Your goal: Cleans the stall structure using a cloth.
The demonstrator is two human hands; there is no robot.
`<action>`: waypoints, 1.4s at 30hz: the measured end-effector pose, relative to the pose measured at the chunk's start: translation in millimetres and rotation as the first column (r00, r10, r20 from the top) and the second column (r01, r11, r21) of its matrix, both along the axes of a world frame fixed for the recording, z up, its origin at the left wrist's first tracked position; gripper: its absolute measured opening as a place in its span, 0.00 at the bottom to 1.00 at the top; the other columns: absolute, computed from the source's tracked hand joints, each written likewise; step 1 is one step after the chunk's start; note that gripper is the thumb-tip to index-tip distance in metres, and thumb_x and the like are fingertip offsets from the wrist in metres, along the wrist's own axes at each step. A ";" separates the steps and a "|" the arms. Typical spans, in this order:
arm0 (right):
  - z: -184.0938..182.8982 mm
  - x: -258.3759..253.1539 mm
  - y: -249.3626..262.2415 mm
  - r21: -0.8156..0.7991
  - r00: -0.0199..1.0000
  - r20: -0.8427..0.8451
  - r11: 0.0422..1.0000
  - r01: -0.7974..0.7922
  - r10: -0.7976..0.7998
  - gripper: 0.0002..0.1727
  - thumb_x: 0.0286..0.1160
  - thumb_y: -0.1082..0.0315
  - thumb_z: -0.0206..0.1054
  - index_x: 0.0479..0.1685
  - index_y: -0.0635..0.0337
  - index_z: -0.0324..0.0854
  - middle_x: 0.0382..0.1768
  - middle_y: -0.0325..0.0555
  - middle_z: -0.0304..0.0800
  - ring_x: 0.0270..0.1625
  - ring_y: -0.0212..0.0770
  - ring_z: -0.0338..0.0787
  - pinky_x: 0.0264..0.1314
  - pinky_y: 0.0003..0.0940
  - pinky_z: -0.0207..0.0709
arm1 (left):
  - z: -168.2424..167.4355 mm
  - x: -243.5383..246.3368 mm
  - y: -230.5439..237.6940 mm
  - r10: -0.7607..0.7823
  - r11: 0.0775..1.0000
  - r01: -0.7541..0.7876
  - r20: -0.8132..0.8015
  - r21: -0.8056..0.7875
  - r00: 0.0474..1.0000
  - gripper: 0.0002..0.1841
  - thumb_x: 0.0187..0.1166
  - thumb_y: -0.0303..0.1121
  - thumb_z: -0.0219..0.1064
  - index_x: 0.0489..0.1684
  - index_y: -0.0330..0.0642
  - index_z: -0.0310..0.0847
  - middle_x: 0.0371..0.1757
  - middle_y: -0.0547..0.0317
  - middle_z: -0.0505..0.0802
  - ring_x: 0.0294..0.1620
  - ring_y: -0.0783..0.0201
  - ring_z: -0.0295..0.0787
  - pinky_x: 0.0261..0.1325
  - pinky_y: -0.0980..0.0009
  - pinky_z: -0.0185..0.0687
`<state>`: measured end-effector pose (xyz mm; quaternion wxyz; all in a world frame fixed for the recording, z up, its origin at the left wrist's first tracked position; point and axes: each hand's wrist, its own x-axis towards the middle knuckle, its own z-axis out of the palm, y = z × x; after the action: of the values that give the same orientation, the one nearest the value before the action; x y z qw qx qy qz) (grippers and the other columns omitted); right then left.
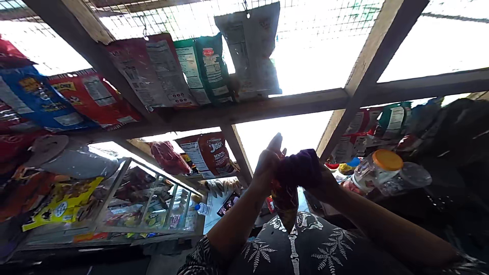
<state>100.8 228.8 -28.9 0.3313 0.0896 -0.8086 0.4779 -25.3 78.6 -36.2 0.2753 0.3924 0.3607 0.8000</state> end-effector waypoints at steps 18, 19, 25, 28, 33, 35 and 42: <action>10.1 -1.4 0.7 0.340 0.983 -0.079 0.923 0.180 -0.163 0.10 0.76 0.62 0.66 0.36 0.58 0.90 0.47 0.52 0.92 0.59 0.41 0.88 0.68 0.33 0.80 | -8.4 -10.8 30.9 0.191 0.973 -0.195 -0.037 -0.120 0.981 0.10 0.84 0.47 0.60 0.55 0.59 0.81 0.85 0.71 0.75 0.81 0.66 0.73 0.78 0.60 0.74; 12.5 -1.7 0.3 0.360 0.984 -0.102 0.917 0.173 -0.146 0.11 0.77 0.61 0.66 0.38 0.58 0.90 0.48 0.52 0.92 0.60 0.42 0.88 0.70 0.35 0.79 | -8.8 -12.6 33.2 0.230 0.963 -0.242 -0.106 -0.120 0.967 0.07 0.85 0.42 0.58 0.48 0.57 0.81 0.82 0.68 0.76 0.80 0.65 0.74 0.76 0.60 0.75; 29.7 1.5 11.1 0.560 0.997 -0.021 0.827 -0.049 0.073 0.10 0.76 0.61 0.65 0.41 0.54 0.89 0.50 0.50 0.92 0.61 0.47 0.88 0.71 0.43 0.79 | -16.7 -14.1 42.2 0.268 0.958 -0.283 -0.222 -0.036 0.937 0.06 0.80 0.27 0.62 0.34 0.51 0.79 0.66 0.65 0.87 0.68 0.68 0.83 0.68 0.67 0.81; 33.0 14.9 29.5 0.595 0.961 0.199 0.756 -0.275 0.192 0.07 0.71 0.64 0.67 0.36 0.55 0.90 0.49 0.50 0.92 0.60 0.50 0.89 0.64 0.49 0.83 | -12.9 -14.1 39.1 0.235 0.970 -0.242 -0.148 -0.034 0.961 0.05 0.80 0.31 0.61 0.35 0.54 0.80 0.69 0.70 0.85 0.69 0.72 0.81 0.66 0.70 0.81; 18.1 36.7 83.9 0.489 0.874 0.484 0.818 -0.304 0.035 0.06 0.65 0.69 0.71 0.33 0.59 0.92 0.48 0.53 0.94 0.58 0.57 0.90 0.59 0.59 0.84 | -17.6 -27.8 29.9 0.155 0.984 -0.144 0.106 -0.105 0.982 0.17 0.85 0.34 0.54 0.69 0.52 0.78 0.75 0.64 0.85 0.65 0.71 0.86 0.61 0.72 0.84; 22.4 36.5 82.5 0.459 0.938 0.324 0.887 -0.042 -0.124 0.11 0.70 0.63 0.69 0.37 0.60 0.93 0.49 0.53 0.93 0.59 0.50 0.90 0.63 0.50 0.83 | -21.1 -32.3 30.3 0.082 0.989 -0.063 0.143 -0.132 0.986 0.23 0.86 0.39 0.53 0.80 0.52 0.72 0.75 0.62 0.85 0.63 0.71 0.88 0.60 0.72 0.85; -3.2 -3.9 19.3 0.333 0.997 0.045 0.942 0.039 -0.058 0.16 0.81 0.54 0.65 0.46 0.57 0.89 0.53 0.53 0.92 0.64 0.46 0.87 0.74 0.47 0.76 | -28.3 -5.8 43.6 0.035 0.957 0.076 0.372 -0.278 0.928 0.15 0.90 0.31 0.45 0.65 0.44 0.75 0.47 0.64 0.93 0.46 0.72 0.91 0.50 0.71 0.89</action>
<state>96.9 248.1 -32.1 0.3011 0.1112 -0.8882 0.3287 -31.1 122.1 -64.6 0.4013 0.1928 0.4102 0.7959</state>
